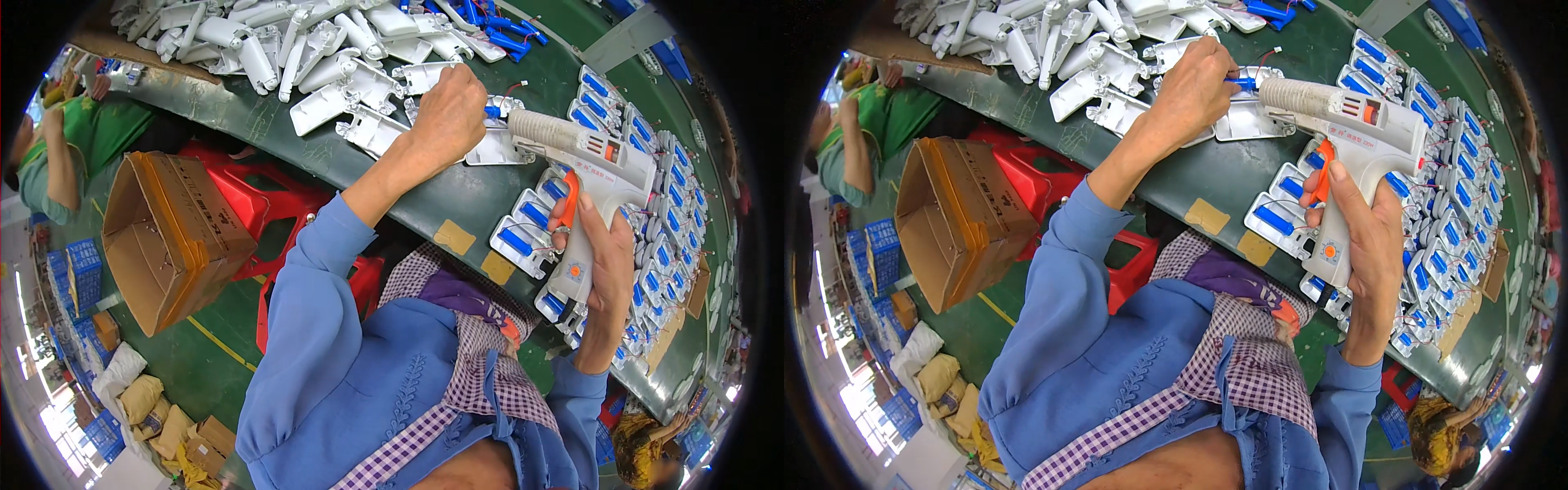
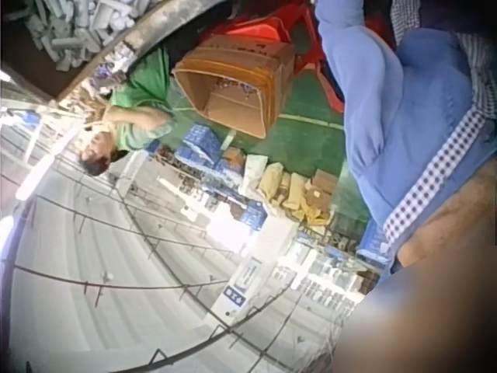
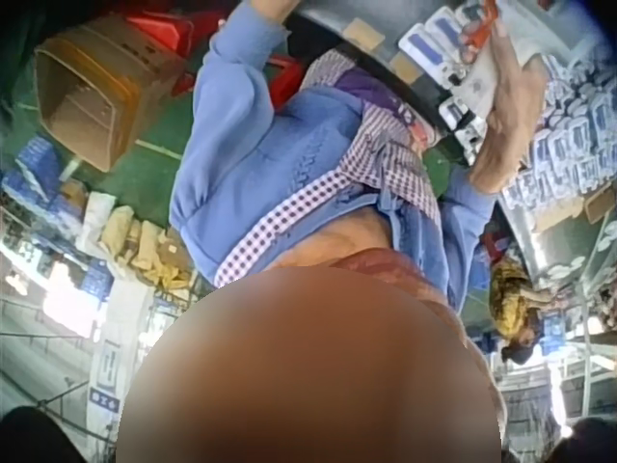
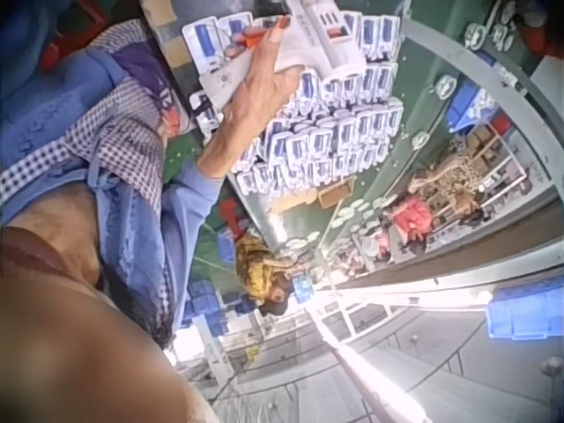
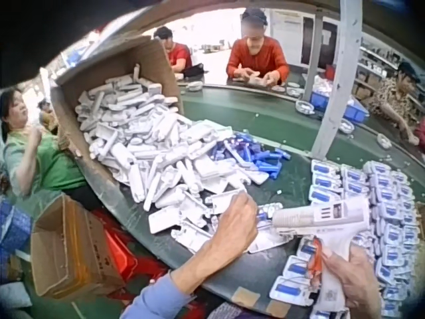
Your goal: Assembling small electronic components using a glue gun on an assembly line.
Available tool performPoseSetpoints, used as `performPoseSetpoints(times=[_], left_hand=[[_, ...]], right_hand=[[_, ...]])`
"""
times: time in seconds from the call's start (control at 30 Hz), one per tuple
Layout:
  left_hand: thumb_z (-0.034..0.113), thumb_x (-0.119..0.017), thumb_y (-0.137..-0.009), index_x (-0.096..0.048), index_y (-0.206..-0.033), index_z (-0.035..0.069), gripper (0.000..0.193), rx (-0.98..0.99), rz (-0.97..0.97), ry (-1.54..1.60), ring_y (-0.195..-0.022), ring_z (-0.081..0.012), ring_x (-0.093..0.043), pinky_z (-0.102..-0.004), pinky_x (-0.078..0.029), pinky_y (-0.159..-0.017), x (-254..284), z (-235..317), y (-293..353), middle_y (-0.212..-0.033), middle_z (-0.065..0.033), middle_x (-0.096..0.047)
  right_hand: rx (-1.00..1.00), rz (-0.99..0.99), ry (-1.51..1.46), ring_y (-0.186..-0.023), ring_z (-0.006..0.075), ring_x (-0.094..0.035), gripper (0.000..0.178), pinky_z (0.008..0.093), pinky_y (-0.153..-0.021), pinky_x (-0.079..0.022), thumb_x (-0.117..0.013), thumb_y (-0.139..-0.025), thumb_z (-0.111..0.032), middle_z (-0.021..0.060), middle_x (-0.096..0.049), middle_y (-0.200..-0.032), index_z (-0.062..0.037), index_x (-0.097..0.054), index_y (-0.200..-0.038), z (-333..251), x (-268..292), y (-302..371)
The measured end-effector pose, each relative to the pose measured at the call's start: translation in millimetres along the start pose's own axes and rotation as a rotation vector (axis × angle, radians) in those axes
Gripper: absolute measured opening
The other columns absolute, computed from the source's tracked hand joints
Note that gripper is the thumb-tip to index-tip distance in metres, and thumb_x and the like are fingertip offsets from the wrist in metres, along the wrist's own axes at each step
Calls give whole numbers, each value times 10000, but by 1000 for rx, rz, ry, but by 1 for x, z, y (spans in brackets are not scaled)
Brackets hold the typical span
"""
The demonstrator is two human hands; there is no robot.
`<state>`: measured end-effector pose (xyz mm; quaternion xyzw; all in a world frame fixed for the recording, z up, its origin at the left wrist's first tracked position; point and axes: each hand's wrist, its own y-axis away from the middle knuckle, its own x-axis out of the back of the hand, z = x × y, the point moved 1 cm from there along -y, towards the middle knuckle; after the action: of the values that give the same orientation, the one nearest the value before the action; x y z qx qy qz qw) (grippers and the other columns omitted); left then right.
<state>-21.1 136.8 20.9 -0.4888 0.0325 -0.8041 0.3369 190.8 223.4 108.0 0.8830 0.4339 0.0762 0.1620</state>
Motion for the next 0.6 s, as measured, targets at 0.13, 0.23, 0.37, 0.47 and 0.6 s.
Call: performPoseSetpoints(times=[0.13,0.23,0.37,0.47,0.6], left_hand=[[69,-661,-769,-668,-888,-43,163,-44,-1,54,-918,-371,-583,-421,-470,-827,7,-5,-10,-913,-202,-620],[71,-637,-788,-680,-893,-10,140,-79,72,-47,-887,-377,-608,-447,-480,-802,29,-8,-37,-915,-210,-632],[58,-645,-701,-658,-796,-35,134,-322,171,-235,-870,-382,-612,-455,-531,-699,13,-18,-89,-852,-227,-618],[176,-675,-764,-692,-851,8,190,-266,0,-266,-910,-383,-619,-459,-537,-720,-13,-15,-125,-890,-224,-640],[369,-734,-746,-702,-915,20,388,-175,-84,-389,-852,-364,-664,-455,-540,-715,-34,-3,-151,-867,-212,-669]], right_hand=[[11,13,-24,-740,172,-624,354,271,-609,-532,-557,-948,-234,132,-640,-891,51,-525,-1156,-3,2,3],[28,-15,-234,-1006,319,-635,414,405,-799,-597,-489,-971,-185,250,-594,-1132,93,-436,-1274,-4,-2,6],[47,-16,-303,-1063,327,-610,396,406,-808,-592,-465,-979,-170,260,-573,-1178,92,-433,-1275,-2,-2,9],[57,-7,-293,-1071,335,-605,405,418,-828,-585,-465,-979,-171,261,-565,-1190,95,-419,-1282,-3,-2,12],[48,-19,-301,-1092,354,-592,402,427,-836,-582,-468,-978,-167,264,-565,-1188,95,-416,-1277,0,-4,15]])
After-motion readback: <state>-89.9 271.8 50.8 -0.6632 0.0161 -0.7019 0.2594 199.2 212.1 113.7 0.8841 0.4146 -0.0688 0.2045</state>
